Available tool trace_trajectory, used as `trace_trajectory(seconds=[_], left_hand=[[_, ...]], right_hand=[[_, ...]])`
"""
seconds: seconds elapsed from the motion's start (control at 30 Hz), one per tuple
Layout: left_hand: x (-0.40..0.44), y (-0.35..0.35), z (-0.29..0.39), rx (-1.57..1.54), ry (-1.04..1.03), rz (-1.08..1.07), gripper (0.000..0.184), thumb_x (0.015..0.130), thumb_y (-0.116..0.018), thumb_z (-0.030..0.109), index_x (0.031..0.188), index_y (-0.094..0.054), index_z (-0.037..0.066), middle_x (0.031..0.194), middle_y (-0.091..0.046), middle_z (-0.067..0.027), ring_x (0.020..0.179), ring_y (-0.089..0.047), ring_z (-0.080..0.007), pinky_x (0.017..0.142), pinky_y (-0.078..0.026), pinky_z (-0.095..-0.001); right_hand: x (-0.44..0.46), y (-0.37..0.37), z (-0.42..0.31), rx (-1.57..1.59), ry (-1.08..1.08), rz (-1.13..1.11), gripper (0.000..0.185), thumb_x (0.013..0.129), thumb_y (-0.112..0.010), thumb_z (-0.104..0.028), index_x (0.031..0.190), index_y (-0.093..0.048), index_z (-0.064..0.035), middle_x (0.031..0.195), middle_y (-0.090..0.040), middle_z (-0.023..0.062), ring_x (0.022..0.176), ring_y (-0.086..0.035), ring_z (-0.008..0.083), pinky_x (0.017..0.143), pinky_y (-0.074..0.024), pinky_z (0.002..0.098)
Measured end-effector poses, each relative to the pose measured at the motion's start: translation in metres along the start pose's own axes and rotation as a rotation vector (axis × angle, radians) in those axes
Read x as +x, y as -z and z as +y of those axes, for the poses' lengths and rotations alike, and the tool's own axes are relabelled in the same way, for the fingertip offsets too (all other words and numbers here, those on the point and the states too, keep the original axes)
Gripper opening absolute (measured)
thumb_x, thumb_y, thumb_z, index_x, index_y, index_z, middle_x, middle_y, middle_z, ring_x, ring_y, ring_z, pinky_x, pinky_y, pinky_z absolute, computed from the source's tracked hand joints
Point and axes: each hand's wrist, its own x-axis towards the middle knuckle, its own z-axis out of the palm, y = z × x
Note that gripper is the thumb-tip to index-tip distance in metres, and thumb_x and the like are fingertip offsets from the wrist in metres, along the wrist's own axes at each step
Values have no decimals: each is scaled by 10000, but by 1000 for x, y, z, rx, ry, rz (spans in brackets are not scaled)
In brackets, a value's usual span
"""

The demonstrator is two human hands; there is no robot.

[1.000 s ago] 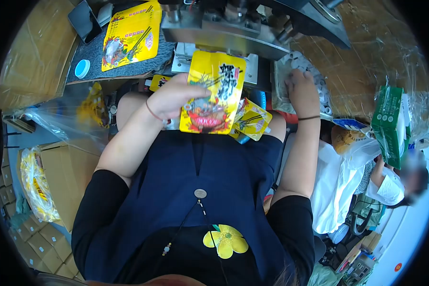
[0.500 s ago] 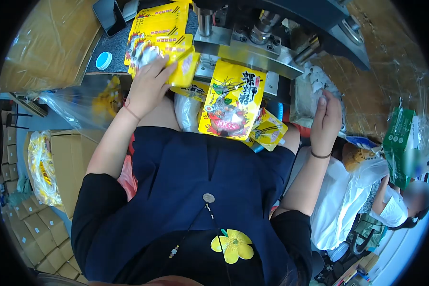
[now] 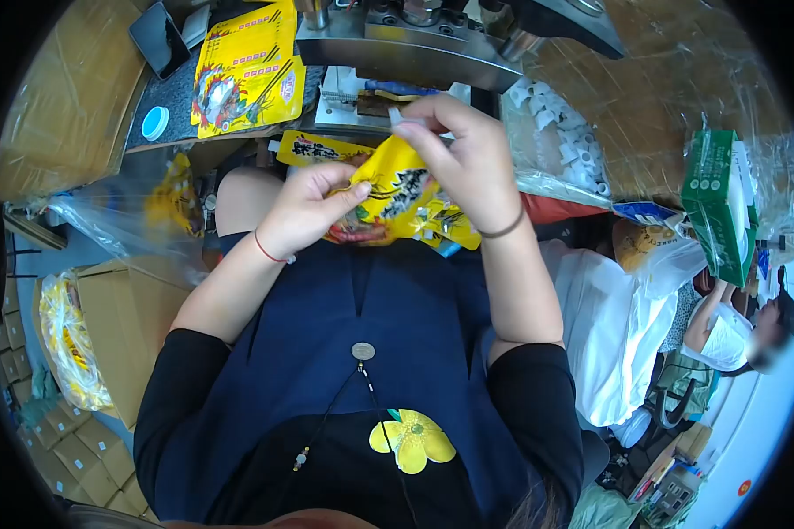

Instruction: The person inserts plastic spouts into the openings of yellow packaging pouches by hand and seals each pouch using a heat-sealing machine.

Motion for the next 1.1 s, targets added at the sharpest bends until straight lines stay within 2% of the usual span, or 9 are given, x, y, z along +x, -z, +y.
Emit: trace_trajectory(seconds=[0.23, 0.43, 0.6, 0.73, 0.77, 0.8, 0.9, 1.0, 1.1], left_hand=[[0, -32, -7, -606, 277, -281, 299, 990, -646, 60, 1269, -627, -45, 1224, -706, -110, 1077, -682, -153, 984, -533, -316], [33, -4, -3, -699, 258, -51, 321, 912, -637, -20, 1232, -634, -51, 1175, -720, -131, 1027, -719, -199, 925, -570, -348], [53, 16, 6, -711, 337, -53, 309, 937, -668, 29, 1228, -602, -51, 1183, -705, -143, 1016, -717, -197, 902, -578, -343], [45, 34, -3, 234, -170, 404, 482, 923, -751, 188, 1242, -462, -30, 1066, -665, -100, 877, -690, -191, 779, -574, -333], [42, 55, 1, 167, -169, 555, 612, 901, -780, 290, 1304, -438, -20, 1105, -632, -163, 987, -668, -270, 843, -549, -388], [41, 87, -2, 854, -479, 809, 707, 898, -767, 347, 1401, -402, 9, 1260, -558, -256, 1168, -591, -362, 956, -497, -450], [13, 126, -7, 1668, -287, 513, 591, 927, -705, 285, 1423, -495, 41, 1444, -493, -249, 1286, -518, -418, 1024, -456, -462], [-11, 133, -10, 1440, -351, 319, 376, 985, -639, 142, 1325, -605, -15, 1295, -641, -192, 1174, -622, -310, 1023, -480, -400], [-20, 112, 7, 445, -123, 476, 252, 1018, -609, 110, 1222, -672, -21, 1097, -729, -99, 980, -678, -158, 904, -533, -325]], right_hand=[[-14, 54, 25, -278, 28, -133, 228, 1005, -586, -192, 1136, -669, -24, 1088, -687, 191, 983, -665, 386, 892, -524, 434], [-15, 118, 132, -1317, -1, -2, 421, 943, -649, -234, 1326, -556, -86, 1107, -639, 223, 959, -632, 454, 848, -523, 505], [-11, 106, 137, -940, -170, 57, 287, 915, -672, -162, 1193, -652, -97, 1105, -654, 196, 1013, -631, 404, 850, -506, 462], [-19, 104, 134, -911, -52, 182, 246, 913, -677, -149, 1152, -679, -91, 1103, -672, 201, 995, -651, 390, 841, -517, 441], [-22, 104, 134, -919, 2, 210, 247, 914, -678, -148, 1153, -680, -85, 1102, -677, 203, 993, -654, 389, 840, -521, 436], [-25, 102, 129, -936, 5, 238, 244, 919, -677, -158, 1149, -682, -77, 1096, -687, 194, 984, -661, 383, 834, -520, 442], [-28, 99, 109, -897, 22, 375, 248, 936, -669, -179, 1150, -683, -55, 1081, -706, 181, 966, -674, 370, 826, -520, 446], [-31, 84, 84, -665, 18, 501, 224, 964, -635, -142, 1155, -662, -27, 1058, -693, 199, 970, -670, 377, 852, -519, 415], [-28, 42, 55, -532, 109, 303, 176, 957, -630, -102, 1106, -658, -14, 1037, -685, 186, 963, -663, 378, 850, -521, 418]])
